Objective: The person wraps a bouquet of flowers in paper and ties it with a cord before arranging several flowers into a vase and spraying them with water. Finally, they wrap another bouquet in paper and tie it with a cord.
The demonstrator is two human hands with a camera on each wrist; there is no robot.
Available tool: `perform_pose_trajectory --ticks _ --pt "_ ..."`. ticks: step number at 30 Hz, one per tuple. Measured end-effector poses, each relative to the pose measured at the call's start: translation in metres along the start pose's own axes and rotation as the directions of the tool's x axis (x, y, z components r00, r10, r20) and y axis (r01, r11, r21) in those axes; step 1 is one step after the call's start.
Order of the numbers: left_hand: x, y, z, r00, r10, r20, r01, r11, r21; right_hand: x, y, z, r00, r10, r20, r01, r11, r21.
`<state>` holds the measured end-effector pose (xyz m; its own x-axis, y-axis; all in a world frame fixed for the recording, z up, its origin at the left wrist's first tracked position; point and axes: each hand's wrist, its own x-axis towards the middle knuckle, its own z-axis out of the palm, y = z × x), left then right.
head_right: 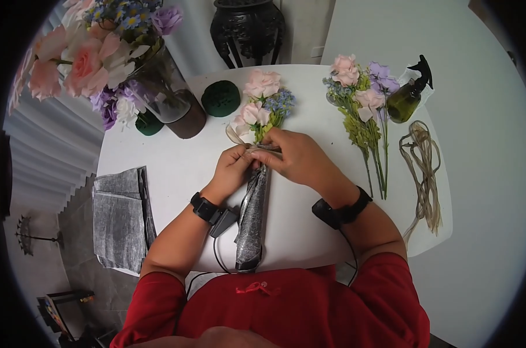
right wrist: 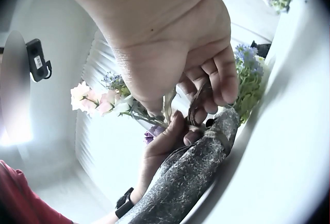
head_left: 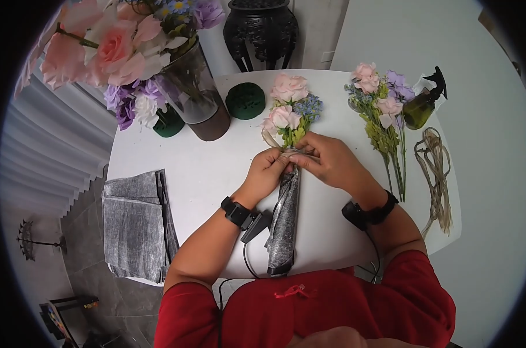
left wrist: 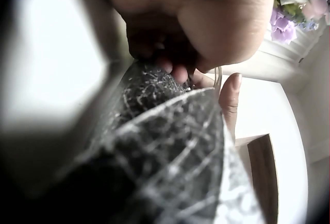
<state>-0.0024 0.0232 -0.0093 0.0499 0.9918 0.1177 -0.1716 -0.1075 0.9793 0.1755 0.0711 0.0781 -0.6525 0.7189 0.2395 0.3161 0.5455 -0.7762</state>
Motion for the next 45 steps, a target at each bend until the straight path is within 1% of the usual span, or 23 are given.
perform_pose_trajectory --ticks 2,4,6,8,9,14,15,16,18,20,21,23,24,25,26,29,31,32,34,36,40,42,45 --pt "0.001 0.002 -0.003 0.991 -0.128 0.032 0.129 0.991 -0.023 0.001 -0.004 -0.006 1.0 -0.004 0.018 0.005 0.998 -0.061" --pt "0.001 0.007 -0.002 0.99 -0.133 0.036 0.135 0.99 -0.041 0.001 -0.003 -0.012 0.999 0.025 0.036 -0.012 0.952 -0.307" --pt "0.001 0.024 0.005 0.996 -0.087 0.028 0.088 0.995 -0.041 -0.001 -0.003 -0.02 0.988 0.121 0.096 -0.09 0.957 -0.276" --pt "0.002 0.023 -0.001 0.99 -0.135 0.045 0.136 0.991 -0.018 -0.002 0.001 -0.025 0.913 0.233 0.334 -0.267 0.962 0.062" --pt "0.002 0.022 -0.001 0.986 -0.162 0.047 0.164 0.986 -0.035 -0.002 -0.002 -0.027 0.914 0.229 0.336 -0.263 0.963 0.06" --pt "0.001 0.029 0.003 0.987 -0.156 0.024 0.152 0.981 0.119 -0.001 -0.012 -0.034 0.846 0.227 0.483 -0.185 0.974 -0.133" --pt "0.001 0.027 0.002 0.996 -0.061 0.058 0.054 0.991 0.121 -0.001 -0.008 -0.033 0.843 0.229 0.486 -0.188 0.973 -0.132" --pt "0.001 0.025 0.001 0.995 0.036 0.092 -0.047 0.992 0.12 0.0 -0.001 -0.031 0.859 0.229 0.458 -0.169 0.971 -0.168" --pt "0.0 0.027 0.004 0.995 0.007 0.104 -0.012 0.998 0.054 -0.001 0.012 -0.027 0.875 0.227 0.428 -0.151 0.967 -0.204" --pt "0.0 0.027 0.005 0.993 -0.017 0.117 0.018 1.0 -0.011 -0.002 0.016 -0.026 0.943 0.016 0.331 0.102 0.937 -0.334" --pt "-0.001 0.026 0.005 0.991 0.0 0.131 0.006 0.999 -0.045 -0.001 0.013 -0.025 0.944 0.014 0.33 0.103 0.936 -0.335" --pt "0.002 0.022 0.002 0.989 0.021 0.145 -0.01 0.997 -0.077 0.0 0.001 -0.018 0.982 -0.116 0.146 0.146 0.965 -0.217" --pt "0.004 0.019 -0.002 0.956 0.235 0.174 -0.265 0.948 0.176 0.0 -0.001 -0.016 0.982 -0.117 0.145 0.147 0.965 -0.219" --pt "0.006 0.016 -0.006 0.871 0.42 0.254 -0.49 0.774 0.401 0.0 -0.002 -0.014 0.976 -0.033 0.217 0.081 0.974 -0.214" --pt "0.006 0.019 -0.006 0.87 0.42 0.256 -0.492 0.773 0.401 0.001 -0.002 -0.012 0.957 0.05 0.286 0.013 0.977 -0.213" --pt "0.005 0.026 -0.003 0.855 0.47 0.221 -0.518 0.746 0.419 0.002 0.004 -0.009 0.963 0.018 0.268 0.044 0.974 -0.222" --pt "0.001 0.031 0.001 0.899 0.411 0.15 -0.399 0.628 0.668 0.003 0.009 -0.007 0.967 -0.003 0.255 0.057 0.977 -0.207" --pt "0.001 0.032 0.003 0.899 0.411 0.15 -0.398 0.629 0.668 0.005 0.011 -0.006 0.97 0.059 0.237 -0.026 0.99 -0.139" --pt "0.001 0.034 0.006 0.834 0.528 0.159 -0.457 0.499 0.736 0.006 0.023 0.001 0.967 0.127 0.223 -0.114 0.991 -0.066" --pt "0.0 0.035 0.005 0.815 0.55 0.183 -0.48 0.463 0.745 0.008 0.038 0.009 0.983 -0.035 0.179 0.009 0.99 0.143" --pt "-0.004 0.045 0.009 0.742 0.624 0.246 -0.551 0.358 0.754 0.009 0.046 0.005 0.964 -0.137 0.227 0.125 0.99 0.066" --pt "-0.003 0.045 0.012 0.726 0.656 0.205 -0.563 0.397 0.725 0.008 0.049 0.008 0.969 -0.019 0.248 -0.087 0.909 0.407" --pt "-0.002 0.048 0.016 0.742 0.663 0.097 -0.525 0.485 0.699 0.008 0.046 0.005 0.968 0.004 0.25 -0.146 0.819 0.555"
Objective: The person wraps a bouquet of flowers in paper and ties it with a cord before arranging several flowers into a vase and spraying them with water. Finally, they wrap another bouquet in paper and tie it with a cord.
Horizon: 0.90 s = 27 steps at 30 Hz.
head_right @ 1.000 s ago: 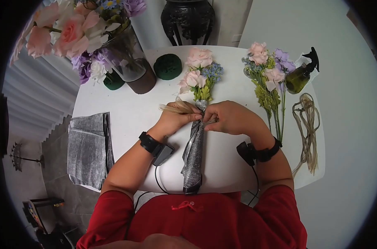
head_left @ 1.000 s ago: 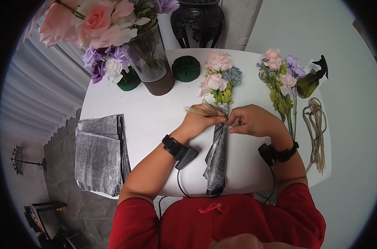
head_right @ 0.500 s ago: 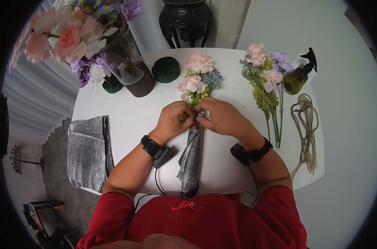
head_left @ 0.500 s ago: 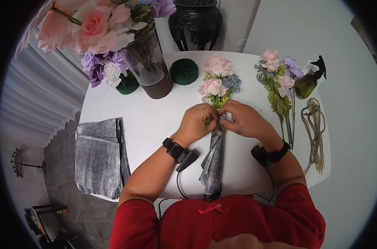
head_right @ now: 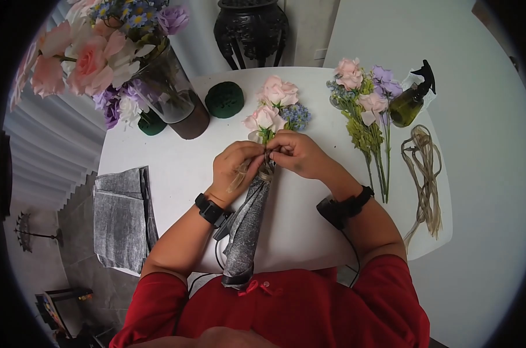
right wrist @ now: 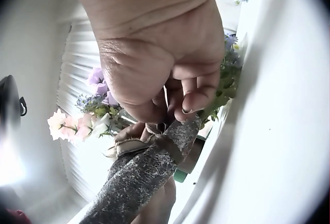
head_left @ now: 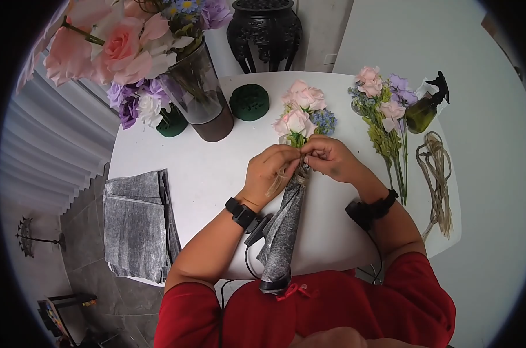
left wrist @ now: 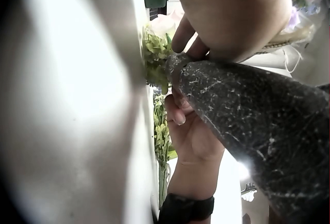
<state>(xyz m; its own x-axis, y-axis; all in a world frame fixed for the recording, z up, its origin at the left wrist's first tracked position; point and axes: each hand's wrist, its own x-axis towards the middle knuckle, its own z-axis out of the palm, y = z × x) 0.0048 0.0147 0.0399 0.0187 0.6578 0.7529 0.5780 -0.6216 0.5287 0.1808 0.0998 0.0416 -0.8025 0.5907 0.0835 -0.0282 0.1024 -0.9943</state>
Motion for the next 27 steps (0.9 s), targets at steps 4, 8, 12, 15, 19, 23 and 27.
perform_pose_trajectory --ticks 4,8,12,15,19,23,27 --pt "-0.003 -0.007 0.001 0.992 -0.128 0.009 0.128 0.989 -0.071 0.0 0.006 -0.001 1.0 0.018 0.004 -0.018 0.999 -0.041" --pt "-0.003 -0.012 -0.001 0.999 -0.028 0.031 0.025 0.997 0.076 -0.001 -0.005 0.002 0.983 -0.164 -0.081 0.12 0.913 -0.39" --pt "-0.009 -0.017 0.002 0.978 -0.173 0.118 0.155 0.977 0.147 -0.005 -0.001 -0.027 0.959 -0.199 -0.2 0.046 0.811 -0.584" --pt "-0.011 -0.022 0.006 0.934 -0.259 0.248 0.229 0.963 0.141 -0.004 0.018 -0.043 0.983 -0.114 -0.146 -0.01 0.756 -0.655" --pt "-0.014 -0.036 0.004 0.92 -0.23 0.317 0.251 0.968 -0.026 -0.004 0.005 -0.035 0.905 0.306 -0.297 -0.397 0.857 -0.328" --pt "-0.011 -0.028 0.003 0.922 -0.135 0.362 0.184 0.977 -0.105 -0.001 -0.008 -0.008 0.938 0.033 -0.345 -0.247 0.763 -0.597" --pt "-0.008 -0.029 0.006 0.919 -0.184 0.349 0.253 0.953 -0.165 0.004 -0.005 -0.006 0.894 0.054 -0.445 -0.349 0.709 -0.613"
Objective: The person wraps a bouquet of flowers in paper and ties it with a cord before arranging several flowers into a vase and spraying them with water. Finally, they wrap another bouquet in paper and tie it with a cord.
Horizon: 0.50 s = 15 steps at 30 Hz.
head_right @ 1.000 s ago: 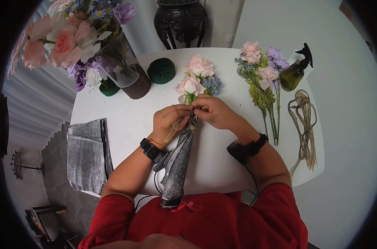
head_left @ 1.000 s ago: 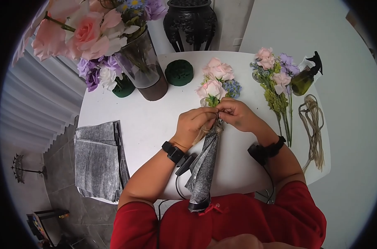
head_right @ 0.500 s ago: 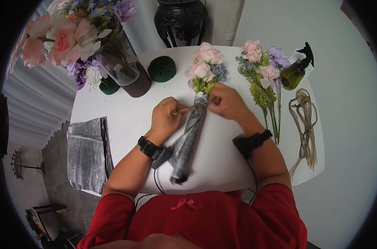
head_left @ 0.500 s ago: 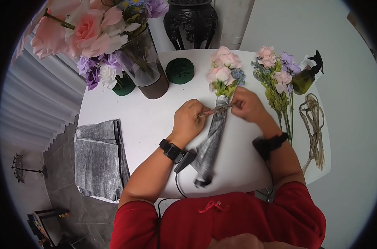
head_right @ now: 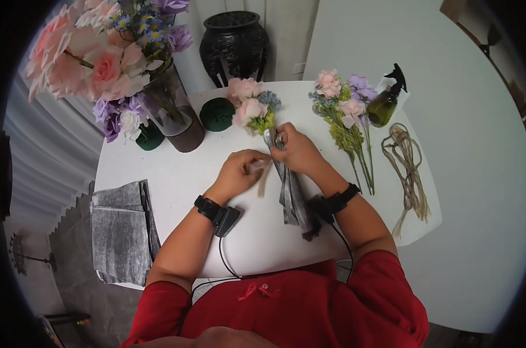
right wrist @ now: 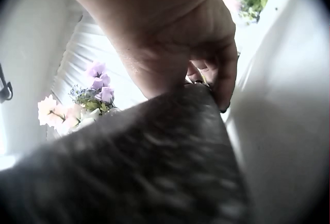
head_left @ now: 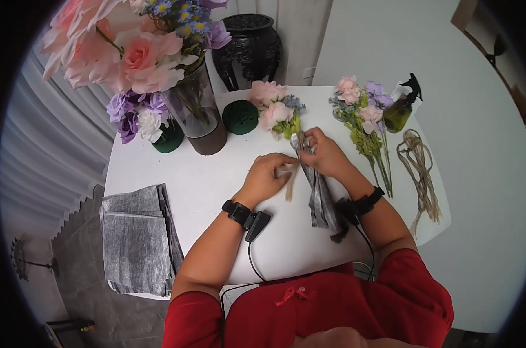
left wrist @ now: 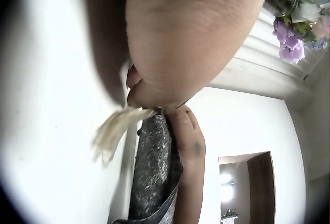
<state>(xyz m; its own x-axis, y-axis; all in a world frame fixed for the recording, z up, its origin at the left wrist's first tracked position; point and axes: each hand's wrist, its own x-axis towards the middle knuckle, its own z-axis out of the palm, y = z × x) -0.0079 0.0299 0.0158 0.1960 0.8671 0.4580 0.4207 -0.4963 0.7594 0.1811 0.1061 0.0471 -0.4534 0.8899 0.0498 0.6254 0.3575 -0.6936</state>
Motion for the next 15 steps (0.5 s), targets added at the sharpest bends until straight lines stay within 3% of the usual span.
perform_pose_trajectory --ticks 1,3,5,7,8,10,12,13,15 --pt "-0.001 -0.002 0.002 1.0 0.011 0.007 -0.01 1.0 -0.01 0.006 0.003 -0.003 0.998 -0.008 -0.066 0.007 1.0 -0.015" --pt "-0.004 -0.004 0.004 0.987 -0.145 -0.073 0.136 0.984 -0.111 0.02 0.006 -0.018 0.987 -0.048 -0.153 0.035 0.996 -0.087" --pt "-0.005 -0.004 0.003 0.987 -0.15 -0.059 0.144 0.986 -0.09 0.037 0.018 -0.035 0.967 -0.103 -0.232 0.066 0.985 -0.16" --pt "-0.005 -0.005 0.0 0.987 -0.151 -0.054 0.148 0.987 -0.062 0.049 0.046 -0.058 0.991 0.028 -0.131 -0.038 0.996 -0.077" --pt "-0.005 -0.006 0.0 0.986 -0.165 -0.031 0.163 0.985 -0.057 0.043 0.052 -0.071 0.991 0.023 -0.135 -0.035 0.996 -0.085" --pt "-0.004 -0.005 -0.001 0.984 -0.178 -0.014 0.177 0.982 -0.058 0.032 0.065 -0.097 0.955 -0.012 -0.297 -0.042 0.984 -0.174" --pt "-0.005 -0.002 -0.002 0.985 -0.173 -0.011 0.172 0.984 -0.045 0.011 0.067 -0.12 0.934 0.103 -0.342 -0.194 0.95 -0.244" --pt "-0.005 -0.002 -0.002 0.985 -0.174 -0.011 0.173 0.984 -0.049 -0.001 0.068 -0.125 0.934 0.104 -0.341 -0.196 0.949 -0.247" --pt "-0.004 -0.004 0.0 0.985 -0.17 -0.017 0.17 0.985 -0.036 -0.025 0.071 -0.127 0.894 0.03 -0.447 -0.261 0.846 -0.464"
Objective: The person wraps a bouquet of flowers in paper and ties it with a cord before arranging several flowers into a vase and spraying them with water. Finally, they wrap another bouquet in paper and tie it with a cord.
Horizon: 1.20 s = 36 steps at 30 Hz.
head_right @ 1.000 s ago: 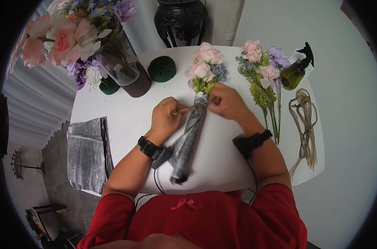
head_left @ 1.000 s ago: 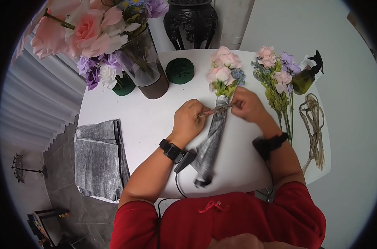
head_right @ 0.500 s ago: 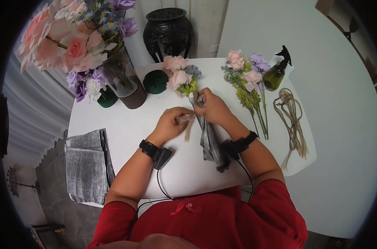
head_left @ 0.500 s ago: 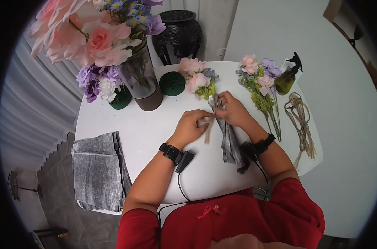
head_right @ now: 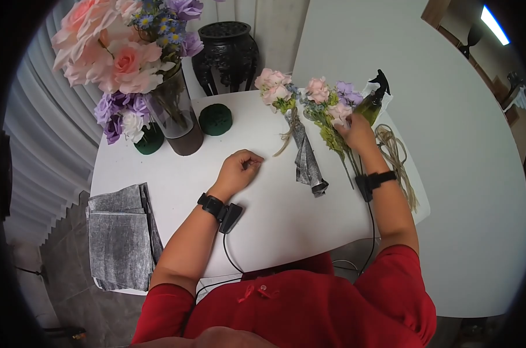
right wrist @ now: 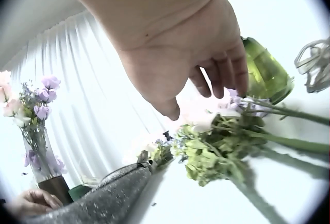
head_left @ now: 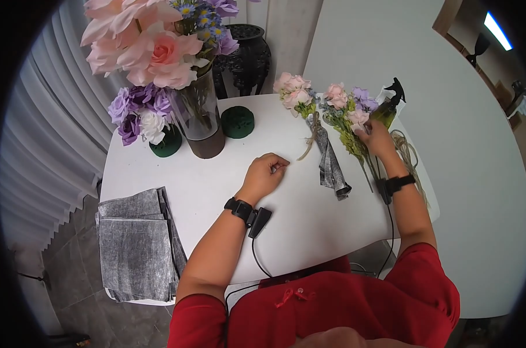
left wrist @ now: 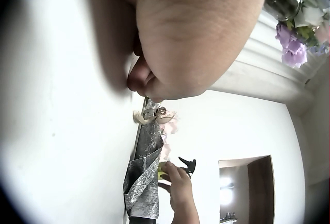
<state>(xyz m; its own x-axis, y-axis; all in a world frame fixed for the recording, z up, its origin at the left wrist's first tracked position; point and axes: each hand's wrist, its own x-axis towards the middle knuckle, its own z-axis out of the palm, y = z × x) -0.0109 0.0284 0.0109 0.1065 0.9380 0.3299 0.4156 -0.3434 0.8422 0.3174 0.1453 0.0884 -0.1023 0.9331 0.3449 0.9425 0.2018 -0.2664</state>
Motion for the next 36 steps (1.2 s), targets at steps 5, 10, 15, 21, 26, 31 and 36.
perform_pose_trajectory --ticks 5,10,15,21,26,31,36 --pt "0.0 0.0 0.0 1.0 0.011 -0.007 -0.011 1.0 0.015 -0.049 -0.005 0.004 0.972 0.201 0.122 -0.161 0.947 -0.279" --pt "0.0 0.0 0.0 0.999 0.024 -0.027 -0.024 0.999 0.022 -0.045 0.015 0.014 0.937 0.254 0.24 -0.169 0.931 -0.324" --pt "0.0 -0.002 -0.001 1.0 0.013 0.006 -0.013 1.0 0.014 -0.035 0.02 0.001 0.885 0.36 0.294 -0.398 0.914 0.083" --pt "0.0 -0.003 0.001 0.999 0.035 -0.031 -0.035 0.999 -0.004 -0.031 0.03 -0.019 0.953 0.292 0.078 -0.296 0.848 0.44" --pt "-0.001 0.001 -0.001 1.0 0.018 -0.026 -0.018 1.0 -0.011 -0.04 -0.044 -0.057 0.962 0.172 0.213 -0.264 0.378 0.887" --pt "0.0 -0.003 -0.001 1.0 0.009 -0.007 -0.009 1.0 -0.005 -0.049 -0.113 -0.019 0.923 -0.077 0.377 -0.355 0.212 0.911" --pt "0.0 -0.003 -0.001 0.999 -0.028 0.017 0.028 0.999 -0.042 -0.037 -0.135 0.056 0.857 -0.177 0.483 -0.411 0.329 0.85"
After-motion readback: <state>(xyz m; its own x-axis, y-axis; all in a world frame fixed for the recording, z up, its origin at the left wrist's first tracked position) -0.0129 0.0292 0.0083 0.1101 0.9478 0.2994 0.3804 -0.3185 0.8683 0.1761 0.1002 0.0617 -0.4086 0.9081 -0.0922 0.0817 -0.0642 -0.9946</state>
